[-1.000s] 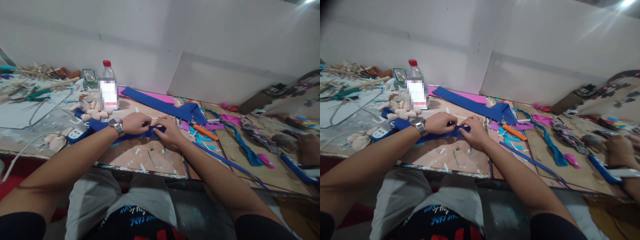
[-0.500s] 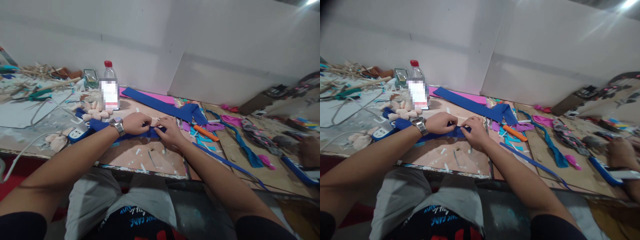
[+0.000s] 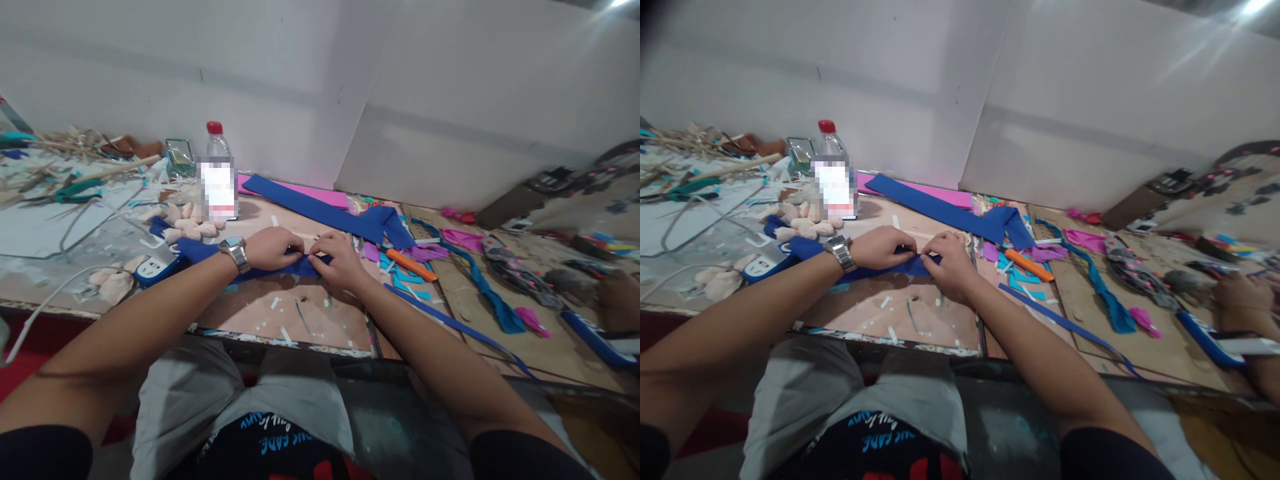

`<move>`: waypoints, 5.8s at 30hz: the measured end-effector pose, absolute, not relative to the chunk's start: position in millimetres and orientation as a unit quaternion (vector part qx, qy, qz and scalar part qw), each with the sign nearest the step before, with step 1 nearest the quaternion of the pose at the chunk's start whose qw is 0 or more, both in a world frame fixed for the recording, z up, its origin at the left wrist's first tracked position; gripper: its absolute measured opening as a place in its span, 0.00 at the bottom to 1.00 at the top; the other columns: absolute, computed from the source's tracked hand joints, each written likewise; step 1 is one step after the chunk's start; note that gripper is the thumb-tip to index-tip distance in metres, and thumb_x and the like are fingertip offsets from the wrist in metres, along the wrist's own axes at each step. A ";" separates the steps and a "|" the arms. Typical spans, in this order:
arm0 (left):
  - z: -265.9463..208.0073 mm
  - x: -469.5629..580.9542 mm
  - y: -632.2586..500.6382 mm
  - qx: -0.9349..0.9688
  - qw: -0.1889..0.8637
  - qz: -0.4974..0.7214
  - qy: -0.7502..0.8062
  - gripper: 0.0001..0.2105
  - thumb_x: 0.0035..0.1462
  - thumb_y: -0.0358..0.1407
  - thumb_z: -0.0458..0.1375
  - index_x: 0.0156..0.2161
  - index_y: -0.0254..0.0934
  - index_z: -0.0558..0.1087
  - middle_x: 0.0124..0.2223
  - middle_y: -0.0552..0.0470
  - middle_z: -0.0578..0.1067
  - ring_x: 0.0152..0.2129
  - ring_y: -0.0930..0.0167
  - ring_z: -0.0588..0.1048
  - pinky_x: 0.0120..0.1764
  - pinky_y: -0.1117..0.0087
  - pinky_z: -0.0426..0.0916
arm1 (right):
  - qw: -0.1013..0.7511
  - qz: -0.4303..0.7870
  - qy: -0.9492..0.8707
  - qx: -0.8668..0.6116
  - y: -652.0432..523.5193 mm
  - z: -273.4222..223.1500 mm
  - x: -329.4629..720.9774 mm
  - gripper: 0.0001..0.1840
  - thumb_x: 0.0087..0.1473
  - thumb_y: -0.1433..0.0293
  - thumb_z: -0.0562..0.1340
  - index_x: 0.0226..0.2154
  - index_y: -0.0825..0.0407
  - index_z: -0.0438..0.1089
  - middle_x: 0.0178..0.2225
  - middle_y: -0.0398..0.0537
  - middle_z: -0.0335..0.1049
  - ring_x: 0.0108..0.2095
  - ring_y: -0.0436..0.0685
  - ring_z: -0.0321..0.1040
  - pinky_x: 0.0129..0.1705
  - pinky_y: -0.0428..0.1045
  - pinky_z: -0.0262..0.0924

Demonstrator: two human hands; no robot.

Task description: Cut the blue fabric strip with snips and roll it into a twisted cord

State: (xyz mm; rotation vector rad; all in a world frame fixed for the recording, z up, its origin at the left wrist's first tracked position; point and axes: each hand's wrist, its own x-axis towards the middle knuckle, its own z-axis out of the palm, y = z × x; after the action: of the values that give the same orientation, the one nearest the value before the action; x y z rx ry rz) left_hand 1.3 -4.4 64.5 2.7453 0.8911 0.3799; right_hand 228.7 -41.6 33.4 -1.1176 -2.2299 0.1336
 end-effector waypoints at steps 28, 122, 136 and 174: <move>61.6 2.2 -3.8 0.929 0.123 0.161 0.310 0.13 0.63 0.38 0.55 0.41 0.37 0.82 0.35 0.48 0.83 0.28 0.68 0.75 0.32 0.68 0.58 | 0.318 0.048 -0.849 -0.419 -42.8 31.8 227.6 0.06 0.61 0.65 0.65 0.36 0.49 0.78 0.37 0.49 0.80 0.45 0.62 0.70 0.53 0.61 0.50; 58.9 6.0 -4.7 0.954 0.072 0.157 0.247 0.11 0.68 0.37 0.54 0.43 0.38 0.80 0.41 0.47 0.83 0.37 0.65 0.79 0.38 0.68 0.63 | 0.241 0.015 -0.874 -0.421 -45.6 43.6 226.6 0.06 0.61 0.71 0.60 0.36 0.50 0.73 0.36 0.50 0.79 0.43 0.62 0.70 0.50 0.59 0.49; 55.7 5.8 -4.5 0.949 0.090 0.156 0.257 0.11 0.63 0.36 0.56 0.40 0.39 0.81 0.38 0.48 0.84 0.34 0.65 0.79 0.35 0.67 0.61 | 0.267 0.033 -0.872 -0.409 -43.6 39.4 226.4 0.04 0.54 0.73 0.61 0.32 0.50 0.72 0.33 0.48 0.77 0.42 0.62 0.69 0.50 0.59 0.49; 63.3 3.0 -4.0 0.940 0.199 0.083 0.266 0.13 0.60 0.37 0.53 0.35 0.35 0.79 0.30 0.50 0.79 0.24 0.70 0.69 0.31 0.68 0.57 | 0.244 0.078 -0.890 -0.378 -46.1 41.8 228.1 0.04 0.53 0.69 0.61 0.32 0.51 0.71 0.32 0.48 0.77 0.37 0.59 0.71 0.51 0.59 0.49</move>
State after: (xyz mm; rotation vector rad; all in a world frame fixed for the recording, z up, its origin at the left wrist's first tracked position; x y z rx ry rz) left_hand 3.0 -4.0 63.3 2.6273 0.7432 0.2324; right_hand 228.1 -46.1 41.8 -1.0325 -2.4295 0.2134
